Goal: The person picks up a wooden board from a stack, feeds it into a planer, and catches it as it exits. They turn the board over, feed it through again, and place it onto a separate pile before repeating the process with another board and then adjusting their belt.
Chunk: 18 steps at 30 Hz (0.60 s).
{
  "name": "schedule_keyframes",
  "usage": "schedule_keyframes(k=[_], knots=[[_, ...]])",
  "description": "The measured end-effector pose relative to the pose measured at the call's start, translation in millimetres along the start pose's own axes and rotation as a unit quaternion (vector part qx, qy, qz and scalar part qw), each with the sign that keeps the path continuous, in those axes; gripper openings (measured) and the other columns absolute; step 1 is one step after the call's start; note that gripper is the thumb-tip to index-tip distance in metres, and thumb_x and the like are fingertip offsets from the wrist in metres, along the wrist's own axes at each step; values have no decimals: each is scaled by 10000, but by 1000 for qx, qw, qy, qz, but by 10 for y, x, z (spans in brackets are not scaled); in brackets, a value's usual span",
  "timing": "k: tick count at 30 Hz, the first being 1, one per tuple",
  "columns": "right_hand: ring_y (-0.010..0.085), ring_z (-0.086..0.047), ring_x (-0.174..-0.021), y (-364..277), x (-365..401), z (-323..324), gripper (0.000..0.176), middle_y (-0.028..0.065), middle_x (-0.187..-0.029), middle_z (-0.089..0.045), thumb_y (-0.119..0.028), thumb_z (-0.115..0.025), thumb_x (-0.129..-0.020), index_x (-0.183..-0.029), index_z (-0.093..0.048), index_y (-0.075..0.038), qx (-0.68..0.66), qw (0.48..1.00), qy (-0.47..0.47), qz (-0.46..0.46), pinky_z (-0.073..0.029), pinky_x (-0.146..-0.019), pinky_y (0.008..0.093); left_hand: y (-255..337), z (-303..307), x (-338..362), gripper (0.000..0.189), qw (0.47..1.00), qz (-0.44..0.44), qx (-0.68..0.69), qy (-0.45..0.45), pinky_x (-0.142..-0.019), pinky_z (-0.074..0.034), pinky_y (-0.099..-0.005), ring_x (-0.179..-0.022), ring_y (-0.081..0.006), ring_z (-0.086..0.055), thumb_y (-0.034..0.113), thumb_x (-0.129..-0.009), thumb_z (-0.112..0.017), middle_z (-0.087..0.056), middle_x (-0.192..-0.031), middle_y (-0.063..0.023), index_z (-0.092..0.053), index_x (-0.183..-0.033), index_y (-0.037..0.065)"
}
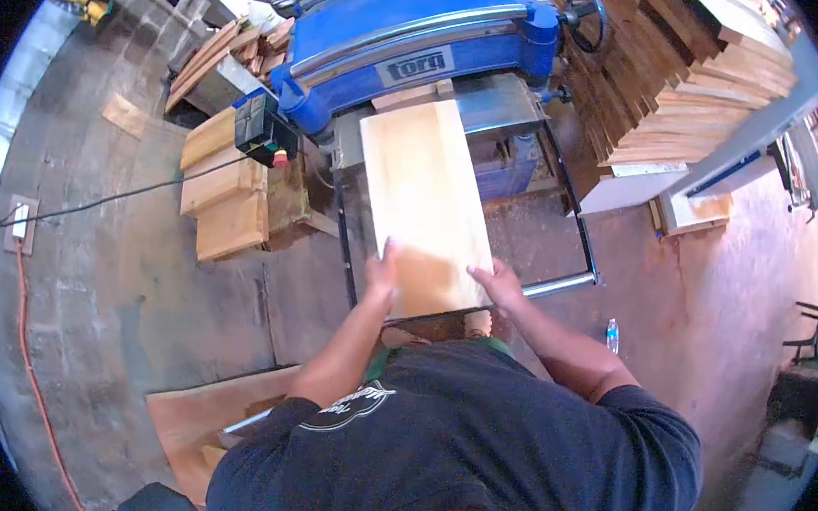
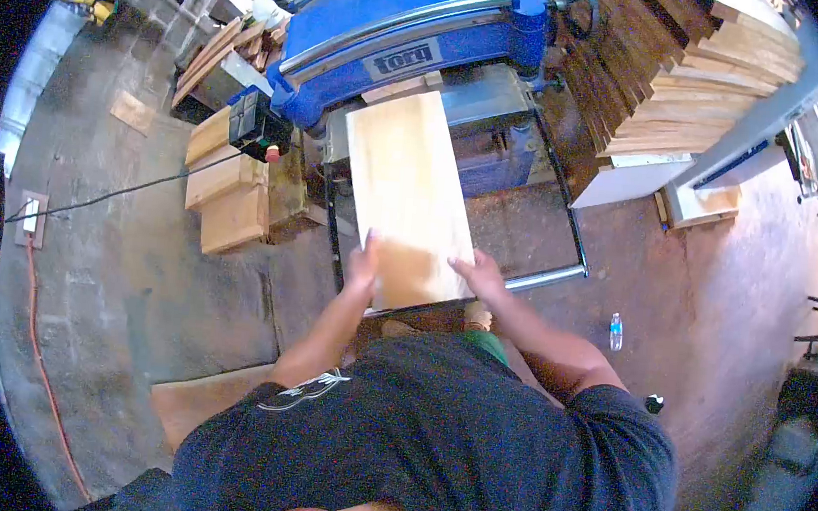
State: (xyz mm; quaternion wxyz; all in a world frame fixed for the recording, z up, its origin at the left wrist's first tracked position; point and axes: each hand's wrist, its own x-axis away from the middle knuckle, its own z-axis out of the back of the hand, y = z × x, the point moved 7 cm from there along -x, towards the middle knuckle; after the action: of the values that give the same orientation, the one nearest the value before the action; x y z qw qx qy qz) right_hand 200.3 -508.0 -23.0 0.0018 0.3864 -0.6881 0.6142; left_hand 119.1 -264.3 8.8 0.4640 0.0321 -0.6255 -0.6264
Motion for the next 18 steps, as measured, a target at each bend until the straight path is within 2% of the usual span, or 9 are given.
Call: schedule_keyframes(k=[2, 5, 7, 10, 12, 13, 16, 17, 18], knots=[[178, -645, -833, -190, -52, 139, 379, 118, -947, -674, -246, -702, -850, -1088, -585, 26, 7, 998, 57, -17, -525, -768, 335, -26, -138, -130, 762, 994, 52, -91, -7, -826, -490, -386, -1009, -282, -610, 563, -878, -547, -624, -1116, -230, -519, -1208, -123], [191, -653, -768, -328, -219, 219, 364, 128, -948, -672, -227, -702, -852, -1077, -584, 33, 23, 996, 72, -38, -538, -697, 331, -410, -290, -740, 824, 997, 44, -50, -34, -900, -469, -409, -1108, -322, -574, 594, -858, -544, -558, -1234, -271, -477, -1273, -115], [189, -652, -774, -282, -365, 216, 364, 127, -950, -672, -217, -700, -853, -1086, -580, 36, 2, 997, 67, -29, -538, -692, 331, -84, -326, -538, 813, 996, 61, -53, -27, -950, -441, -400, -1162, -325, -540, 548, -861, -570, -520, -1284, -270, -420, -1324, -103], [182, -651, -792, -307, -317, 145, 357, 122, -945, -674, -192, -694, -857, -1099, -573, 41, -10, 997, 68, -24, -536, -694, 326, 72, -239, -592, 860, 991, -42, -114, -51, -1004, -396, -395, -1222, -331, -491, 511, -853, -605, -472, -1341, -265, -306, -1390, -90], [177, -652, -803, -466, -219, 68, 349, 116, -938, -677, -177, -688, -860, -1103, -570, 43, -2, 997, 72, -21, -535, -702, 321, 506, -217, -505, 785, 885, -300, -357, 9, -974, -431, -419, -1241, -298, -470, 388, -880, -640, -478, -1334, -212, -257, -1409, -48], [184, -643, -859, -549, -114, -29, 400, 125, -983, -667, -178, -698, -850, -1143, -545, 47, -8, 999, 44, 5, -526, -754, 320, 563, -167, -502, 785, 883, -301, -359, 12, -974, -431, -419, -1241, -298, -470, 388, -880, -640, -478, -1334, -212, -257, -1409, -48], [216, -583, -1036, -798, 327, -400, 572, 164, -1138, -604, -186, -727, -818, -1259, -452, 53, 18, 996, -22, 83, -470, -899, 334, 502, -47, -378, 778, 914, -184, -350, -85, -975, -438, -434, -1250, -276, -459, 352, -883, -640, -471, -1334, -201, -219, -1429, -8], [240, -533, -1157, -981, 472, -576, 697, 195, -1248, -550, -192, -747, -795, -1337, -384, 55, 55, 986, -55, 145, -423, -990, 348, 465, -65, -339, 769, 972, -87, -146, -163, -984, -431, -450, -1256, -268, -454, 373, -888, -626, -475, -1332, -198, -227, -1437, 11], [269, -436, -1251, -1211, 663, -790, 820, 224, -1341, -446, -211, -764, -772, -1387, -291, 52, 83, 971, -107, 198, -353, -1049, 367, 412, -123, -278, 760, 970, 17, 67, -231, -994, -424, -465, -1262, -261, -449, 394, -893, -612, -479, -1330, -194, -236, -1444, 30]])
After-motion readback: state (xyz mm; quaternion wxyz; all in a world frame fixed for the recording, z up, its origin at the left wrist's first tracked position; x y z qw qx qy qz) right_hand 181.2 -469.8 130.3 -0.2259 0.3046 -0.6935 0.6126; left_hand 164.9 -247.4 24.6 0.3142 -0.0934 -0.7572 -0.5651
